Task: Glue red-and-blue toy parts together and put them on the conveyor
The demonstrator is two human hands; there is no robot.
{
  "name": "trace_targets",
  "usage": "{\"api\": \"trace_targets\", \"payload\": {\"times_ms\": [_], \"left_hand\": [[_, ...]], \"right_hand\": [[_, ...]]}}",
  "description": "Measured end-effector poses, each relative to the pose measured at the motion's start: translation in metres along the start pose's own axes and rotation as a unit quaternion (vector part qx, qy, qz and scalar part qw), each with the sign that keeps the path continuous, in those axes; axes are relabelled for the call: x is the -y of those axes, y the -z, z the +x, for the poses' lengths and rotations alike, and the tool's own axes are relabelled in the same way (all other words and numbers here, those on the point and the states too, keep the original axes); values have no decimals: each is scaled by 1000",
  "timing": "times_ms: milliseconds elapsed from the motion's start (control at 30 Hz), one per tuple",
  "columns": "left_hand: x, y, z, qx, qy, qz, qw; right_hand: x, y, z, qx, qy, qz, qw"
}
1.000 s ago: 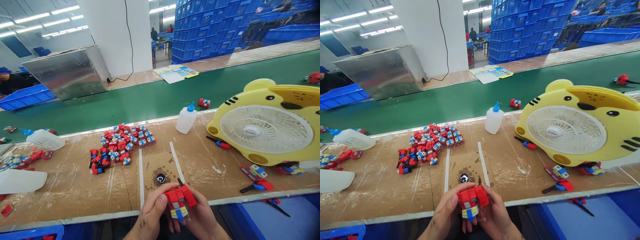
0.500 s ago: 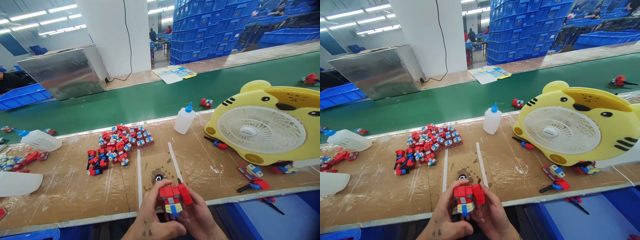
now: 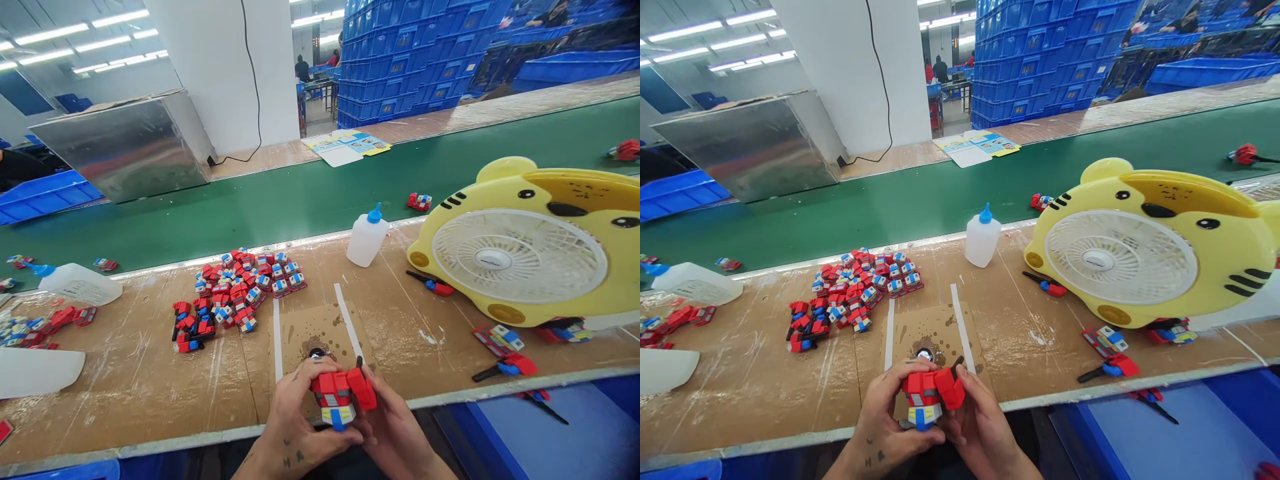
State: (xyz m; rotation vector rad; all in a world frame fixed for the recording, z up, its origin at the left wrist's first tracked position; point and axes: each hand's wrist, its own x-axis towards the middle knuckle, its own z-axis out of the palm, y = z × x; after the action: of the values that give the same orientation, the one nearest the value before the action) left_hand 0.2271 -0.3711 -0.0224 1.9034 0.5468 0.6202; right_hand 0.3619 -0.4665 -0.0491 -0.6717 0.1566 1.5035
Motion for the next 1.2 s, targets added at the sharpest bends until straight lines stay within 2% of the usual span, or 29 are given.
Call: {"api": "trace_targets", "payload": {"times_ms": [100,300,567,733,833,933,1000,1033,1067,1100,1200], "left_hand": [[3,0,-3,13,23,33,999],[3,1,-5,4,39,90,995],[-18,8,10,94,87,85,988],[-17,11,13,58,79,85,992],[-12,22,27,48,59,42,996],[-11,44,62,59,65,-11,996],[-11,63,96,77,87,-27,993],[-10,72,115,87,99,-28,991],[-8,80,137,95,108,-23,989],[-4,86,159,96,119,-10,988],[16,96,228,44,155,51,986]], "right_hand": [[1,-2,0,2,0,1,1000],[1,-1,-1,-1,4,20,1000],[-1,10,-2,40,13,-7,999],[-3,11,0,55,51,-44,996],[1,16,1,87,97,-77,988],[18,31,-3,81,169,-156,970],[40,48,-12,27,250,-252,935],[54,59,-18,-13,299,-315,901],[69,70,-26,-63,350,-384,852],[85,82,-34,-121,397,-451,790],[130,118,-57,-312,498,-581,563]]}}
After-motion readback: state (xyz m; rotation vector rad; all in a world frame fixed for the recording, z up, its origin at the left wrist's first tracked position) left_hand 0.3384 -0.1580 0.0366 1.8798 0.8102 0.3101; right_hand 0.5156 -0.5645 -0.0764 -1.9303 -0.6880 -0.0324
